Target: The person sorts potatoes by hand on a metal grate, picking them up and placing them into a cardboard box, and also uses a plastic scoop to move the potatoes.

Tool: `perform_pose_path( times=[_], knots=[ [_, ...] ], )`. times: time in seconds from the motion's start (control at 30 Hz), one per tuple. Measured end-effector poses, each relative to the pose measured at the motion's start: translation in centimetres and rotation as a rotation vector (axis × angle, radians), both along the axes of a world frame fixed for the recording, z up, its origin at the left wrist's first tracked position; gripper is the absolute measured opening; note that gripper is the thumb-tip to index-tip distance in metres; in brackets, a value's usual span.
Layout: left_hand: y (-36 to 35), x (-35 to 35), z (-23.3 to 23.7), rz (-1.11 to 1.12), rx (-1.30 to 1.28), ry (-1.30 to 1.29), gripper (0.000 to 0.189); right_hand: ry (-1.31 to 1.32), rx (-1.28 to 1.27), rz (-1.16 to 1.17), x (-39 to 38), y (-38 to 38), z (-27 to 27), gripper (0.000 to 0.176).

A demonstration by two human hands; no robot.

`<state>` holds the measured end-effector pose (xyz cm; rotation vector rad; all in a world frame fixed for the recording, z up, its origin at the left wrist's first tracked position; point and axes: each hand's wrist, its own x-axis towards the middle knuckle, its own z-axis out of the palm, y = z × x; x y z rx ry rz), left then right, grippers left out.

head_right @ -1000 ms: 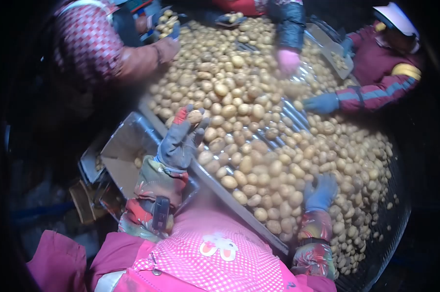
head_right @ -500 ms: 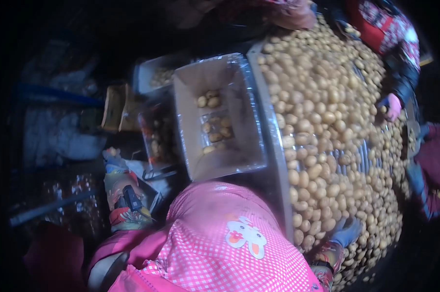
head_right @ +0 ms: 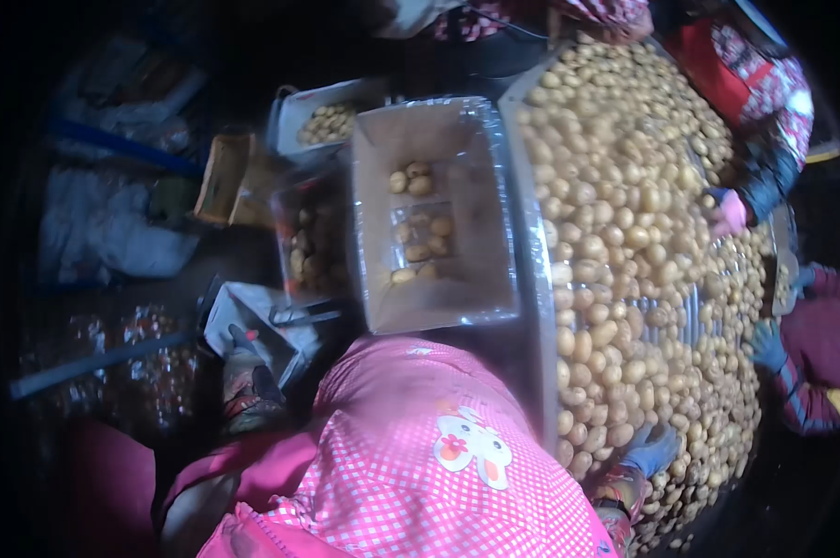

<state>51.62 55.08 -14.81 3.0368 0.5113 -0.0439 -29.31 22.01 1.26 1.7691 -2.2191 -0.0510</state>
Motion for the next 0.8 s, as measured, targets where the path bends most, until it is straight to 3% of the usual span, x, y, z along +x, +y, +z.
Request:
perform_pose_path(
  times=[0.07, 0.1, 0.13, 0.2, 0.23, 0.27, 0.37, 0.43, 0.5, 0.53, 0.6, 0.7, 0.73, 0.8],
  knots=[
    [-2.6, 0.0, 0.5, -0.104, 0.09, -0.073, 0.053, 0.034, -0.121, 0.207, -2.0, 0.1, -1.3, 0.035],
    [-4.6, 0.1, 0.6, -0.172, 0.125, -0.129, 0.054, -0.129, 0.032, -0.005, -0.9, -0.6, -0.5, 0.032],
    [-7.2, 0.2, 0.9, -0.248, 0.155, -0.199, 0.055, 0.03, -0.073, 0.121, -0.3, -0.3, -0.3, 0.031],
    [-13.8, 0.5, 1.7, -0.482, 0.161, -0.422, 0.056, -0.108, -0.083, 0.054, -0.1, -0.2, 0.0, 0.031],
    [-17.9, 0.0, 2.4, -0.609, 0.126, -0.548, 0.057, -0.058, -0.117, 0.016, 0.3, 0.1, -0.2, 0.033],
    [-22.4, 0.1, 2.7, -0.757, -0.004, -0.63, 0.057, -0.044, -0.176, 0.027, 0.4, 0.3, -0.5, 0.036],
    [-35.4, -1.2, 2.9, -1.129, -0.758, -0.505, 0.056, -0.091, -0.314, 0.102, 1.2, 0.0, 0.2, 0.03],
    [-43.2, -7.2, 5.5, -1.503, -0.65, -0.281, 0.054, -0.065, -0.305, 0.071, 1.7, 0.1, 0.7, 0.028],
    [-46.9, -23.0, 15.1, -1.777, -0.725, -0.215, 0.048, -0.092, -0.326, 0.046, 1.8, 0.2, 0.8, 0.026],
    [-47.8, -28.5, 16.1, -1.914, -0.954, -0.157, 0.044, -0.104, -0.336, 0.037, 1.7, 0.3, 0.7, 0.025],
    [-47.1, -39.1, 18.4, -1.855, -0.751, 0.378, 0.043, -0.132, -0.3, -0.01, 0.6, 0.3, -0.1, 0.025],
    [-44.9, -47.3, 18.8, -2.932, -0.809, 0.634, 0.03, -0.168, -0.236, -0.062, 0.5, -0.1, 0.4, 0.024],
    [-44.1, -49.9, 18.2, -3.047, -1.08, 0.671, 0.031, -0.166, -0.214, -0.082, 0.6, -0.3, 0.5, 0.023],
    [-44.2, -53.1, 16.8, -3.155, -1.055, 0.639, 0.035, -0.117, -0.231, -0.039, 0.6, -0.4, 0.8, 0.022]
  ],
)
